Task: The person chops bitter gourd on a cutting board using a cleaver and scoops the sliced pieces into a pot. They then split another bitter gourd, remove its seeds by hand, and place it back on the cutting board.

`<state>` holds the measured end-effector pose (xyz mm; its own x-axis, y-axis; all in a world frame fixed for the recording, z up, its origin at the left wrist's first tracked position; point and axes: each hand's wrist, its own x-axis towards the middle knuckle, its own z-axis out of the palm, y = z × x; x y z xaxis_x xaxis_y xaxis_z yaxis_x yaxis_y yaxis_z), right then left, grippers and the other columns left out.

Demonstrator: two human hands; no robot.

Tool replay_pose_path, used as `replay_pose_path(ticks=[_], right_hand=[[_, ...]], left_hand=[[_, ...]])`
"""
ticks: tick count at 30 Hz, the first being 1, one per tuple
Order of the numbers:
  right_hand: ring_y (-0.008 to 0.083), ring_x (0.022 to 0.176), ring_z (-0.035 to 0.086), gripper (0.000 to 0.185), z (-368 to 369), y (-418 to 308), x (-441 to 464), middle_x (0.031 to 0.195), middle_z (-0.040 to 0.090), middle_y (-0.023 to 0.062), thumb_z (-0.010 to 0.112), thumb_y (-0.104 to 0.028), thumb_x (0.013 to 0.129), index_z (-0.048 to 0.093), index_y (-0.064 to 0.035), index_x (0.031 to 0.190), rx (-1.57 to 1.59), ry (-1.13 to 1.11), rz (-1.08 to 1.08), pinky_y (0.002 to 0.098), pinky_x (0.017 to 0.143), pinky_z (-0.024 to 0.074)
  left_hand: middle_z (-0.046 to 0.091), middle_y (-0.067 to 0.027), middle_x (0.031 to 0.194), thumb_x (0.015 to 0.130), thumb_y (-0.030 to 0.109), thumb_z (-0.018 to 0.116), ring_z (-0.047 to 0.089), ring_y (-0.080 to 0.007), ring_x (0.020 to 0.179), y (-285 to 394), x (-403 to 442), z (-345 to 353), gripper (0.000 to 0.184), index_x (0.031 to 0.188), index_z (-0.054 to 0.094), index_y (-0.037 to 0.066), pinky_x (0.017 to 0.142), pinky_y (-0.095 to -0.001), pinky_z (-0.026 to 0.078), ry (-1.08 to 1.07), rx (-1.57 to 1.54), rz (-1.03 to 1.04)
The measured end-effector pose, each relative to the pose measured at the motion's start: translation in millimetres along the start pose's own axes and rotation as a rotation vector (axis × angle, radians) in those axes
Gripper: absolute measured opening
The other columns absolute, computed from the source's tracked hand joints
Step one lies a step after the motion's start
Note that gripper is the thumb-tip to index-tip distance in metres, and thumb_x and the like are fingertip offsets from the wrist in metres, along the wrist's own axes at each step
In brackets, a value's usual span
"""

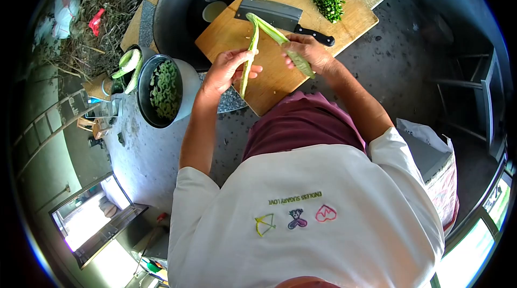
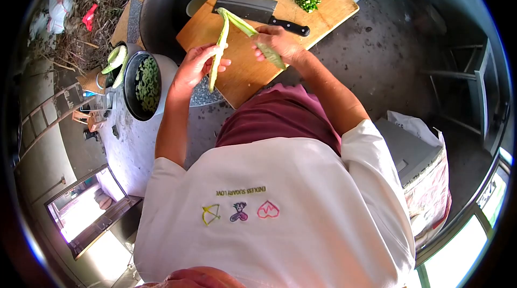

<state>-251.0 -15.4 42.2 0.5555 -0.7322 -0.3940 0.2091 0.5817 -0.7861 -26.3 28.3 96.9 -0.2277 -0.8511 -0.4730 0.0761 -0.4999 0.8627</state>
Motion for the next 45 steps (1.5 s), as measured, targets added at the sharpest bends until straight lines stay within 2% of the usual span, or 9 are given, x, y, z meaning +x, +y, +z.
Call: replay_pose_path(ticks=[5, 6, 10, 13, 20, 22, 29, 34, 45], right_hand=[[0.0092, 0.057, 0.048, 0.021, -26, -26, -8, 0.069, 0.051, 0.0016, 0.055, -0.018, 0.084, 0.055, -0.0004, 0.095, -0.290, -0.047, 0.045, 0.0230, 0.047, 0.0400], [0.0091, 0.056, 0.046, 0.020, -33, -31, -10, 0.068, 0.049, 0.0008, 0.055, -0.018, 0.084, 0.055, -0.0012, 0.095, -0.252, 0.059, 0.028, 0.0228, 0.047, 0.0391], [0.0072, 0.054, 0.042, 0.021, -61, -51, -24, 0.069, 0.044, -0.0016, 0.055, -0.019, 0.085, 0.053, -0.0023, 0.099, -0.127, 0.123, -0.133, 0.0216, 0.046, 0.0354], [0.0067, 0.055, 0.047, 0.029, -33, -52, -27, 0.075, 0.052, 0.0001, 0.064, -0.021, 0.081, 0.052, -0.0041, 0.101, -0.054, 0.006, -0.190, 0.0212, 0.048, 0.0416], [0.0081, 0.056, 0.052, 0.041, 28, -30, 14, 0.101, 0.061, 0.0124, 0.067, -0.024, 0.079, 0.051, -0.0012, 0.109, 0.416, -0.171, -0.120, 0.0206, 0.049, 0.0455], [0.0090, 0.052, 0.052, 0.031, 31, -38, 13, 0.090, 0.063, 0.0102, 0.067, -0.018, 0.078, 0.052, -0.0033, 0.102, 0.361, -0.084, -0.144, 0.0237, 0.050, 0.0463], [0.0087, 0.046, 0.049, 0.020, 39, -35, 14, 0.077, 0.062, 0.0082, 0.066, -0.008, 0.077, 0.051, -0.0023, 0.088, 0.069, 0.071, -0.287, 0.0221, 0.043, 0.0429], [0.0091, 0.046, 0.049, 0.019, 42, -35, 9, 0.075, 0.062, 0.0082, 0.066, -0.009, 0.077, 0.051, -0.0018, 0.087, -0.021, 0.123, -0.296, 0.0225, 0.043, 0.0422], [0.0072, 0.043, 0.045, 0.022, 46, -17, 20, 0.076, 0.062, 0.0100, 0.067, -0.008, 0.076, 0.050, -0.0007, 0.088, -0.024, 0.034, -0.125, 0.0215, 0.037, 0.0399]], left_hand=[[0.055, -0.0065, 0.082, 0.084, 0.023, 0.056, 0.062, -0.0176, 0.073, 5, -14, -20, 0.038, 0.107, 0.053, -0.007, 0.060, -0.0233, 0.052, -0.043, -0.086, -0.202], [0.054, -0.0045, 0.081, 0.084, 0.027, 0.053, 0.055, -0.0108, 0.065, 10, -22, -18, 0.037, 0.103, 0.053, -0.005, 0.052, -0.0181, 0.045, -0.021, -0.057, -0.199], [0.054, -0.0067, 0.086, 0.085, 0.029, 0.050, 0.054, -0.0116, 0.065, 11, -47, -36, 0.044, 0.111, 0.049, -0.006, 0.052, -0.0193, 0.046, -0.010, -0.255, -0.176], [0.055, -0.0106, 0.089, 0.086, 0.024, 0.047, 0.057, -0.0168, 0.071, 15, -45, -22, 0.045, 0.115, 0.045, -0.010, 0.061, -0.0258, 0.049, -0.058, -0.353, -0.098], [0.054, -0.0075, 0.087, 0.089, 0.028, 0.040, 0.056, -0.0192, 0.072, 10, -7, 28, 0.047, 0.121, 0.043, -0.007, 0.067, -0.0298, 0.047, -0.237, -0.270, -0.085], [0.055, -0.0074, 0.085, 0.089, 0.028, 0.041, 0.056, -0.0187, 0.071, 7, -3, 34, 0.047, 0.121, 0.044, -0.006, 0.066, -0.0297, 0.047, -0.251, -0.267, -0.082], [0.052, -0.0039, 0.065, 0.089, 0.031, 0.037, 0.051, -0.0115, 0.057, 0, 12, 43, 0.034, 0.087, 0.054, 0.002, 0.055, -0.0252, 0.042, -0.022, 0.196, 0.080], [0.046, -0.0018, 0.058, 0.086, 0.030, 0.041, 0.044, -0.0099, 0.049, -10, 18, 49, 0.029, 0.074, 0.049, 0.005, 0.047, -0.0237, 0.037, 0.014, -0.193, -0.064], [0.039, 0.0022, 0.059, 0.078, 0.013, 0.040, 0.032, -0.0076, 0.045, -44, -4, 56, 0.009, 0.085, 0.045, 0.011, 0.043, -0.0230, 0.027, -0.081, -0.679, -0.234]])
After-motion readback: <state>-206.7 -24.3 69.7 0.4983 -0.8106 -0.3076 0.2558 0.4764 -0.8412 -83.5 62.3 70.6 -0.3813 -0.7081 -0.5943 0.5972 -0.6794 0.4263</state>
